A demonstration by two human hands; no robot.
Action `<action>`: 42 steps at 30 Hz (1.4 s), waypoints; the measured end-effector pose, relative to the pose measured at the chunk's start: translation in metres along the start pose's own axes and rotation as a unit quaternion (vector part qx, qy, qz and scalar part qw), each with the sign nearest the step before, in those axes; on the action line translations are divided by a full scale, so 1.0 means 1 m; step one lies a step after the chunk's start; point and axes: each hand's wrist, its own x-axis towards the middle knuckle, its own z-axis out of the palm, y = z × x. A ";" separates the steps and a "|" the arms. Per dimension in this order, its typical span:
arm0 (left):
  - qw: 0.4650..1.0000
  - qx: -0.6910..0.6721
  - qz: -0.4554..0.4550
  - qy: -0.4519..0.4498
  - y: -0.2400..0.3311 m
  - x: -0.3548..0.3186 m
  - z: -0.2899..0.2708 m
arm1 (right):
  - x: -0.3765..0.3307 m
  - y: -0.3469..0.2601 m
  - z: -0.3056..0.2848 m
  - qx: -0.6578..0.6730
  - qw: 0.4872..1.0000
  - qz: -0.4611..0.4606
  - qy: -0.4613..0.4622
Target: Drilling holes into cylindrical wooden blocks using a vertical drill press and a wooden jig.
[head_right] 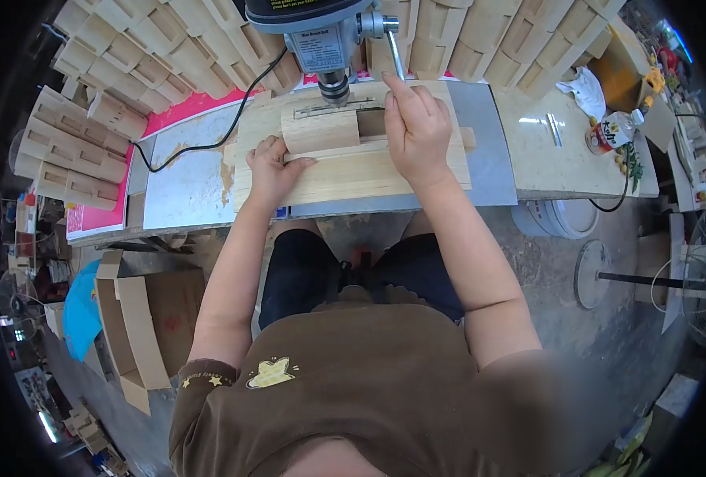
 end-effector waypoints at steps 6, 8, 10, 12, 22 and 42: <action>1.000 0.008 -0.012 -0.003 0.002 -0.002 0.000 | 0.016 -0.006 -0.014 0.020 0.999 -0.049 0.007; 1.000 -0.001 -0.014 0.001 0.000 -0.002 0.002 | 0.043 -0.021 -0.032 0.009 0.999 -0.047 -0.004; 1.000 -0.008 -0.015 0.002 -0.001 -0.003 0.003 | 0.083 -0.038 -0.045 -0.038 0.999 -0.004 -0.031; 1.000 -0.005 0.000 0.007 0.004 -0.001 0.007 | 0.135 -0.053 -0.040 -0.086 0.993 0.049 -0.056; 1.000 -0.024 -0.017 0.004 0.032 0.006 0.029 | 0.193 -0.017 -0.024 -0.119 0.981 0.089 -0.125; 1.000 -0.015 -0.023 0.004 0.032 0.007 0.027 | -0.003 0.004 0.006 0.082 0.996 -0.013 0.034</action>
